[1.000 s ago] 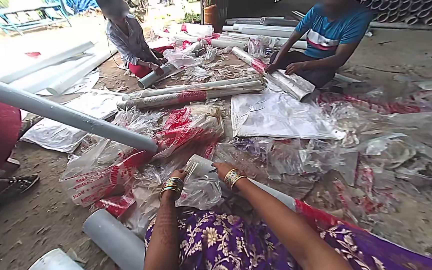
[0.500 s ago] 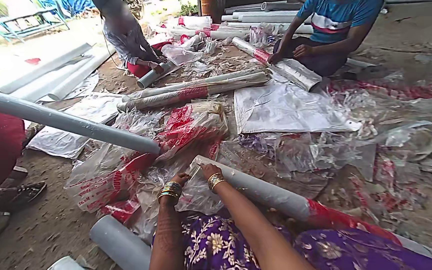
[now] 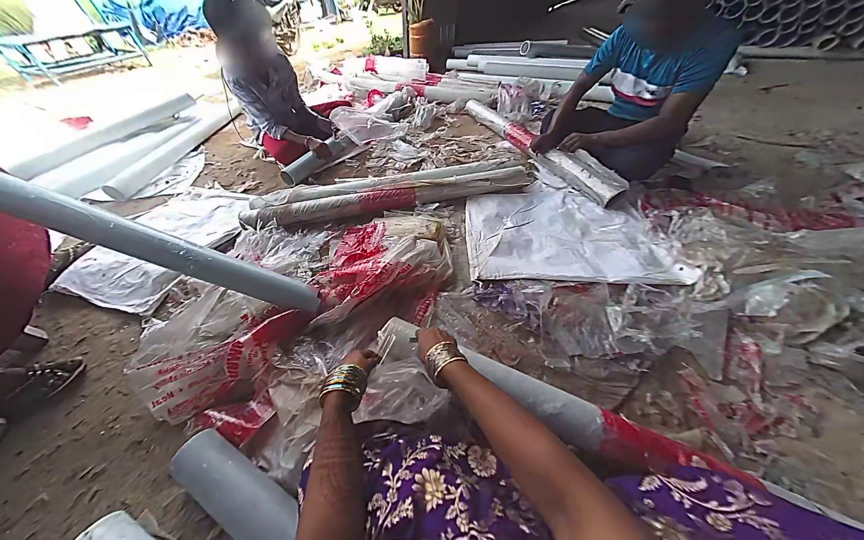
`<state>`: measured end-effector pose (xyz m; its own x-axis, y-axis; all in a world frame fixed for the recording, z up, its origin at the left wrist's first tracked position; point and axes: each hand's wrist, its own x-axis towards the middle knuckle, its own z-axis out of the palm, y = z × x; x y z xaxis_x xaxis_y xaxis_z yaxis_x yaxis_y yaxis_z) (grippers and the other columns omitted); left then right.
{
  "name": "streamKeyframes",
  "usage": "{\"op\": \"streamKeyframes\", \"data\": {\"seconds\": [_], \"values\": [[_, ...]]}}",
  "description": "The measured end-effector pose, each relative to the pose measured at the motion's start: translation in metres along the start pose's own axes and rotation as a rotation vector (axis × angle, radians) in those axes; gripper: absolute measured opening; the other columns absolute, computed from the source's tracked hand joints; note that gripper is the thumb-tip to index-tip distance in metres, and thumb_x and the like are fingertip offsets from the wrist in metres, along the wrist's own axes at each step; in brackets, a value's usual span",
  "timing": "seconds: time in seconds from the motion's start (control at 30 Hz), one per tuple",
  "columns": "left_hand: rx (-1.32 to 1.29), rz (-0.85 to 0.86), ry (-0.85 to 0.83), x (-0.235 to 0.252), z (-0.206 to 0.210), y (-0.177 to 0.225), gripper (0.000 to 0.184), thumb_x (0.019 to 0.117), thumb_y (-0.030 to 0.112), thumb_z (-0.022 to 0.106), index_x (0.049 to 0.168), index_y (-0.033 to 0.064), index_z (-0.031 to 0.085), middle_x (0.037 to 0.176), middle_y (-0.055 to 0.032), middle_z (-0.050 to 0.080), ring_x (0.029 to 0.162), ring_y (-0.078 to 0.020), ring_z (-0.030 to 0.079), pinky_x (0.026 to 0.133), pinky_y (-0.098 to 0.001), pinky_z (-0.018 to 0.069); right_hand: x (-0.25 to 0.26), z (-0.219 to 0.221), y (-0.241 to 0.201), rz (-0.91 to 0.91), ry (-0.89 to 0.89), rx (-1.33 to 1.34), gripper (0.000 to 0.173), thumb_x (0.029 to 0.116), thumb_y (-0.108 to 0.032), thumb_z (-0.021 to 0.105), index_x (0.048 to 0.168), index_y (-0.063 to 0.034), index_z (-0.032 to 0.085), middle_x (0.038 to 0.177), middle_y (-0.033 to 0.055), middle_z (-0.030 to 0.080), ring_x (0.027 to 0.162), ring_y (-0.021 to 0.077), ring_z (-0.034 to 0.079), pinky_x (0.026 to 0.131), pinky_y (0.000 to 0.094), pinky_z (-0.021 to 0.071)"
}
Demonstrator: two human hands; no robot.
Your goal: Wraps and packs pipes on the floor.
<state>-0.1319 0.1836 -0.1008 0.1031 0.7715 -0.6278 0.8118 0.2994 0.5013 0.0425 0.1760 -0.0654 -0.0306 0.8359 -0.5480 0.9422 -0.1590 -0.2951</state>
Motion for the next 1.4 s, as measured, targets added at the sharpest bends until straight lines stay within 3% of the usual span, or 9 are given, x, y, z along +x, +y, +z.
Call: {"op": "streamKeyframes", "data": {"seconds": [0.17,0.37,0.57,0.73,0.83,1.0,1.1,1.2,1.4], "values": [[-0.012,0.015,0.014,-0.001,0.004,0.002,0.037,0.11,0.02,0.05,0.139,-0.0004,0.061,0.139,-0.0251,0.061,0.131,-0.0354,0.057,0.113,-0.0507,0.0396,0.037,0.002,-0.029,-0.196,0.161,0.107,0.059,0.1061,-0.001,0.04,0.163,-0.0128,0.031,0.15,0.0237,0.052,0.131,0.0417,0.057,0.108,0.0555,0.0458],[0.137,0.066,-0.075,0.005,0.007,-0.009,0.035,0.1088,0.022,0.052,0.134,0.0014,0.065,0.137,-0.0242,0.063,0.132,-0.0367,0.057,0.114,-0.054,0.0384,0.033,0.045,-0.025,-0.081,-0.106,0.024,0.041,0.111,-0.013,0.035,0.146,0.0002,0.052,0.147,0.025,0.054,0.137,0.0413,0.053,0.109,0.0595,0.0437],[0.13,0.143,-0.169,-0.028,-0.007,-0.018,0.033,0.1096,0.022,0.051,0.128,0.0012,0.067,0.111,-0.0197,0.068,0.094,-0.0257,0.061,0.09,-0.0465,0.0468,0.011,0.075,0.04,0.045,-0.339,-0.181,0.038,0.1054,-0.014,0.051,0.136,0.0074,0.058,0.149,0.0276,0.052,0.14,0.0439,0.049,0.11,0.0626,0.0411],[0.091,0.074,-0.12,-0.019,0.004,-0.026,0.041,0.109,0.029,0.053,0.139,0.003,0.062,0.132,-0.0251,0.065,0.121,-0.037,0.062,0.108,-0.0554,0.043,0.005,0.023,0.047,-0.027,-0.287,-0.223,0.038,0.1041,-0.012,0.054,0.139,0.0033,0.057,0.146,0.0275,0.054,0.138,0.0441,0.051,0.108,0.0655,0.0407],[0.228,0.023,-0.069,-0.017,0.009,-0.024,0.059,0.0992,0.045,0.067,0.149,0.016,0.055,0.157,-0.0288,0.043,0.146,-0.0453,0.041,0.119,-0.0623,0.0313,-0.024,-0.041,0.033,-0.058,-0.145,-0.268,0.044,0.1015,-0.004,0.052,0.145,-0.0009,0.053,0.147,0.0282,0.053,0.137,0.0466,0.05,0.106,0.0669,0.0423],[0.549,-0.078,-0.094,-0.008,0.051,-0.012,0.124,0.0746,0.066,0.083,0.167,0.0196,0.015,0.166,-0.0329,0.019,0.15,-0.0523,0.029,0.114,-0.0709,0.0317,-0.107,-0.117,0.042,-0.046,-0.034,-0.421,0.047,0.1022,0.001,0.047,0.149,-0.0053,0.051,0.145,0.028,0.055,0.134,0.0478,0.053,0.101,0.0689,0.0436],[0.644,-0.111,-0.138,-0.011,0.076,-0.004,0.122,0.0812,0.048,0.084,0.168,0.0197,0.002,0.165,-0.0334,0.021,0.148,-0.0571,0.029,0.11,-0.0826,0.0246,-0.164,-0.14,0.058,0.007,-0.035,-0.504,0.051,0.1012,0.002,0.049,0.152,-0.008,0.048,0.142,0.0292,0.056,0.13,0.0498,0.055,0.096,0.0694,0.0449],[0.6,-0.162,-0.14,-0.016,0.083,0.006,0.094,0.095,0.03,0.074,0.166,0.0074,0.015,0.156,-0.0298,0.044,0.144,-0.0465,0.044,0.115,-0.0675,0.0339,-0.22,-0.142,0.082,0.084,-0.043,-0.554,0.052,0.1034,0.001,0.044,0.153,-0.013,0.046,0.141,0.0277,0.057,0.126,0.0495,0.058,0.093,0.0677,0.0476],[0.488,-0.134,-0.049,0.008,0.082,0.009,0.051,0.0978,0.025,0.067,0.141,-0.0003,0.057,0.146,-0.0281,0.055,0.138,-0.047,0.051,0.109,-0.0714,0.0387,-0.282,-0.113,0.155,0.247,-0.137,-0.48,0.048,0.1029,-0.007,0.052,0.149,-0.0182,0.052,0.131,0.0265,0.065,0.12,0.0483,0.063,0.092,0.0658,0.05]]}}
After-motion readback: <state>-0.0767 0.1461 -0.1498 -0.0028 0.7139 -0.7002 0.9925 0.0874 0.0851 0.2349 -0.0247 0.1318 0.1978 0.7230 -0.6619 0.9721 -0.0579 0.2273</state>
